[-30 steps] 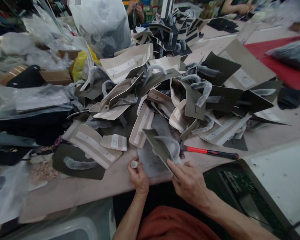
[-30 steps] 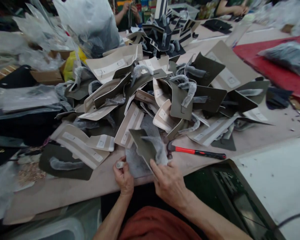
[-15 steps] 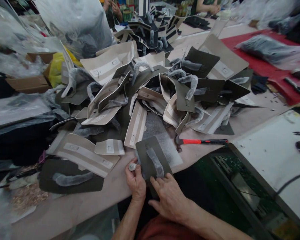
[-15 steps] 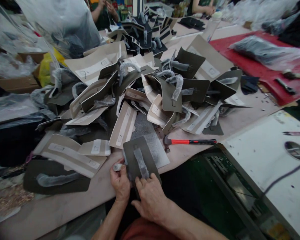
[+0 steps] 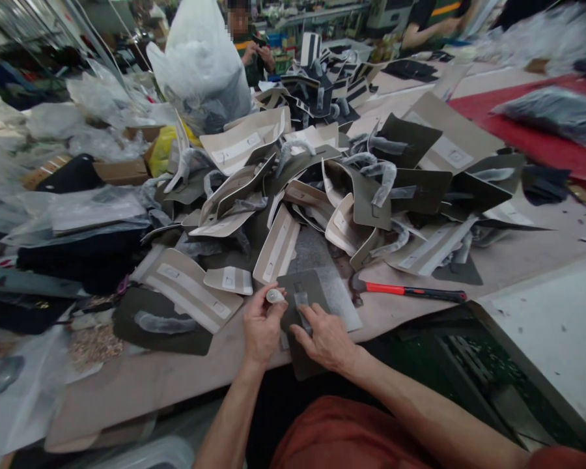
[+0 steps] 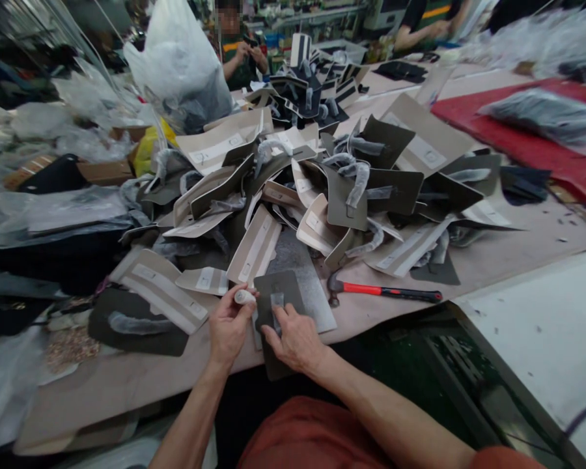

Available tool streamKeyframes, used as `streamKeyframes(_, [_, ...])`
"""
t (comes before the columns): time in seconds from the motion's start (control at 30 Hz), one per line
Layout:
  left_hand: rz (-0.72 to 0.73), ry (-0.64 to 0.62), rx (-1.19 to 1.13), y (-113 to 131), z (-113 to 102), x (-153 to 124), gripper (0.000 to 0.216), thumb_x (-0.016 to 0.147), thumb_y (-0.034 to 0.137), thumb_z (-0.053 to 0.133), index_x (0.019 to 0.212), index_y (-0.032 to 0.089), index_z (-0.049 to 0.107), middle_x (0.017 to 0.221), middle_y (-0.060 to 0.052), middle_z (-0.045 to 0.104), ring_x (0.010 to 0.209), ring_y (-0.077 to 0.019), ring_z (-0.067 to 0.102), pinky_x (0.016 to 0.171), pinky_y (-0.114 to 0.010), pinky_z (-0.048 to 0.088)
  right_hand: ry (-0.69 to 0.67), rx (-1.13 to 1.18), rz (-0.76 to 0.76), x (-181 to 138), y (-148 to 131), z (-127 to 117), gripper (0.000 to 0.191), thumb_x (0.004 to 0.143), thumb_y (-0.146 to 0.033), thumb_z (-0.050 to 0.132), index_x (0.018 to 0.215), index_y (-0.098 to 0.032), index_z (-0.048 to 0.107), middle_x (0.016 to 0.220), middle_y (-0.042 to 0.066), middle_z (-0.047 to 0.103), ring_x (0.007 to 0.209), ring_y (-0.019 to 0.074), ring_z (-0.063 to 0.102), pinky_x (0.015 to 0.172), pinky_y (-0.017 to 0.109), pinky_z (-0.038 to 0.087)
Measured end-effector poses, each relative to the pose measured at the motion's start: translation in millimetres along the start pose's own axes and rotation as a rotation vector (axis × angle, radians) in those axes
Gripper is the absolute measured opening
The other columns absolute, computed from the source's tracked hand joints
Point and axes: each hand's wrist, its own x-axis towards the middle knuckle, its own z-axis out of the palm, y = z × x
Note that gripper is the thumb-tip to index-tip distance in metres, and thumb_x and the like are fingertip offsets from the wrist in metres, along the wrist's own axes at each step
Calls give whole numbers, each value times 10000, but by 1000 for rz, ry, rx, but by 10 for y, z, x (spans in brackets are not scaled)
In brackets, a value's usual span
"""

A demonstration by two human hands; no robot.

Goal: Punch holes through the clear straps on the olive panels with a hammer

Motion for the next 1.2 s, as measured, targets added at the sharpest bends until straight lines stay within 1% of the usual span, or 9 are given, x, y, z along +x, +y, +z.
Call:
streamKeyframes(0.07, [7,-45,-72,28,160,163,377,782,253,726,1143,184,638,1050,-81,732,966,-203,701,900,-324,541,-12,0,24,-56,-41,47,486,959,-470,438,1306,-142,531,1067,131,627,889,252,652,752,363,500])
streamKeyframes(0.17, [14,-141,-110,-75,351,404,347,759,255,742,1080,170,641,1010,-84,740,945,-205,709,905,-336,543,-8,21,28,-102,-60,66,482,956,-456,442,1309,-140,530,1083,135,642,910,248,659,764,349,494])
streamKeyframes(0.23, [10,-179,-104,-202,405,508,340,757,269,748,1061,165,636,993,-82,741,928,-203,713,899,-338,547,2,30,45,-94,-37,55,452,953,-454,445,1275,-158,560,1075,124,658,909,244,665,762,340,491])
streamKeyframes(0.3, [8,-161,-103,-329,399,551,331,768,296,746,1047,164,626,969,-74,742,903,-197,717,889,-334,550,21,45,62,-66,8,40,415,951,-441,451,1231,-171,595,1066,114,680,925,241,672,783,335,489])
streamKeyframes(0.47, [23,-122,-127,-472,309,526,355,796,353,729,1061,155,600,958,-78,742,891,-203,726,908,-359,552,64,91,36,-8,119,15,352,943,-376,461,1182,-180,630,1070,101,707,963,221,680,822,313,484])
streamKeyframes(0.8, [79,-168,-2,-400,339,487,307,829,362,685,1048,164,604,923,-64,727,880,-200,717,878,-339,557,96,131,12,-29,164,34,341,934,-404,491,1150,-180,630,1024,93,706,956,216,678,819,307,481])
streamKeyframes(1.0, [144,-112,113,-388,400,452,240,830,323,665,999,162,611,908,-64,727,862,-186,701,834,-302,552,81,148,12,-51,159,31,354,925,-411,513,1180,-183,608,1033,90,689,951,215,665,820,314,472])
streamKeyframes(1.13, [203,-35,250,-413,439,374,222,811,297,677,987,176,617,900,-54,735,825,-177,692,777,-279,550,69,257,-102,-89,231,-86,479,883,-470,592,1268,-188,559,1051,81,670,921,208,644,796,314,477])
streamKeyframes(1.2, [255,-41,328,-441,447,337,220,812,300,676,995,187,626,915,-51,733,833,-181,690,787,-287,546,130,315,-164,-109,386,-208,495,899,-452,578,1314,-187,524,1031,71,657,874,186,622,774,303,478])
